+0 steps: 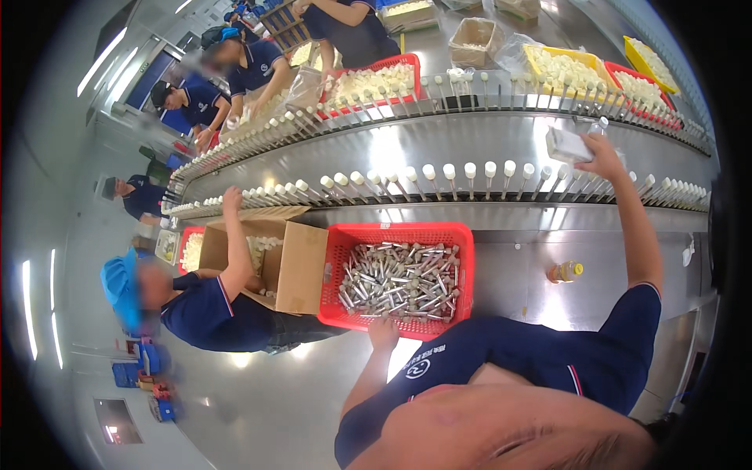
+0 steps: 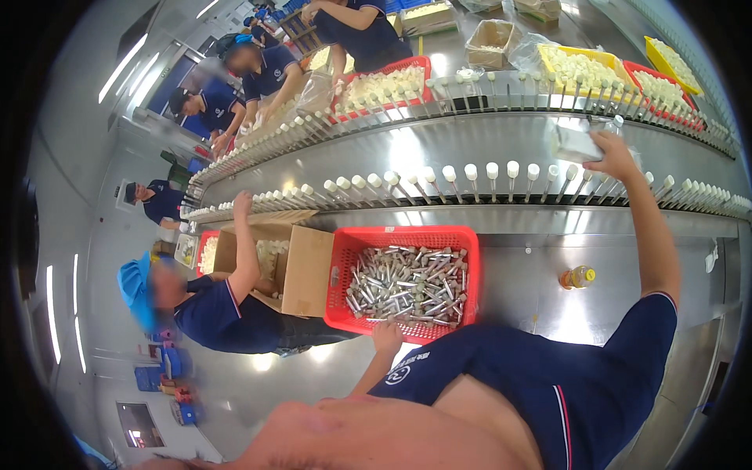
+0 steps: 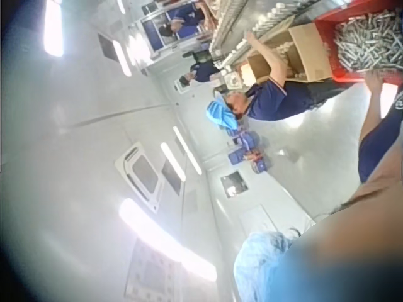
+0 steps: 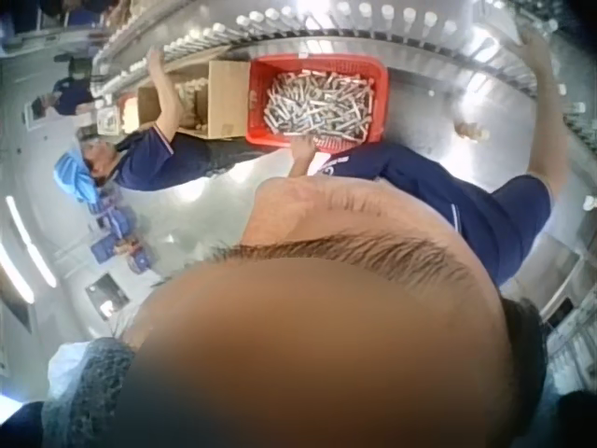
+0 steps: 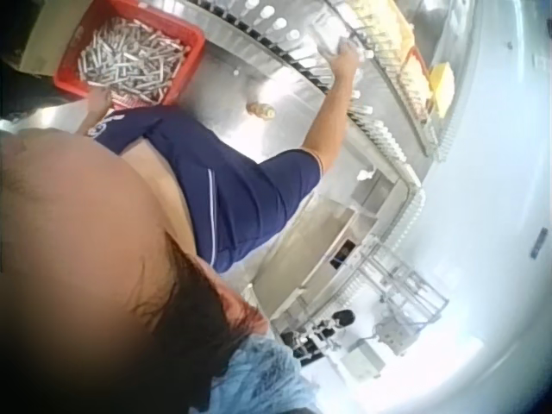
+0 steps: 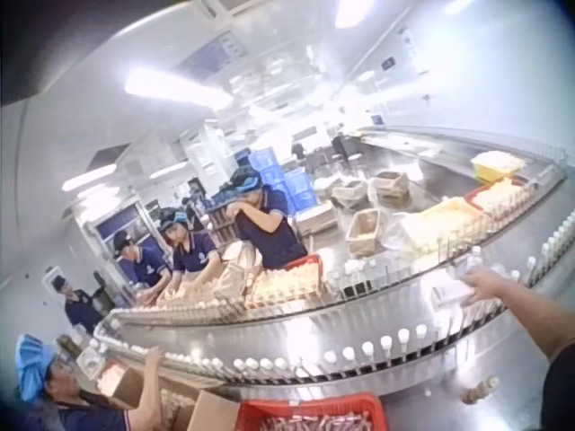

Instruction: The person places small metal components into white tubes on a circular assembly line and then places the assembled units into a cardboard box.

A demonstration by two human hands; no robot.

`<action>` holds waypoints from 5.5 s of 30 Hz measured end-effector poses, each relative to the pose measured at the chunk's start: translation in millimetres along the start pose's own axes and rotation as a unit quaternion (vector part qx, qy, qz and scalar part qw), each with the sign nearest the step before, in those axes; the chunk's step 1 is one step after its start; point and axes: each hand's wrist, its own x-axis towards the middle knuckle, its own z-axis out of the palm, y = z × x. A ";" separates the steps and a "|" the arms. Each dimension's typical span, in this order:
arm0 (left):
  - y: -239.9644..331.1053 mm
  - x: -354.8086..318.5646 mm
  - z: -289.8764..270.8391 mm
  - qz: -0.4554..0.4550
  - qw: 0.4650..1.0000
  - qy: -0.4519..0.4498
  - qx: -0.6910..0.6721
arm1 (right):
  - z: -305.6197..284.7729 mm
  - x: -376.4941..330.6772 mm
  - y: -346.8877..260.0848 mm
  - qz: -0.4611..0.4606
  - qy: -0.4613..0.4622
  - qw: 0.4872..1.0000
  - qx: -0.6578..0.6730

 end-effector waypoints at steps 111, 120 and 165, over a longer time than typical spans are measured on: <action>-145.6 75.1 -73.4 0.029 0.942 -0.296 -0.154 | 101.4 82.1 -222.1 -0.084 -0.041 0.989 -0.112; -160.6 68.6 -51.7 0.018 0.957 -0.223 -0.183 | 101.3 124.6 -277.7 -0.143 0.047 0.983 -0.104; -157.9 65.0 -51.3 -0.015 0.963 -0.216 -0.163 | 144.6 143.5 -320.6 -0.133 -0.005 0.988 -0.083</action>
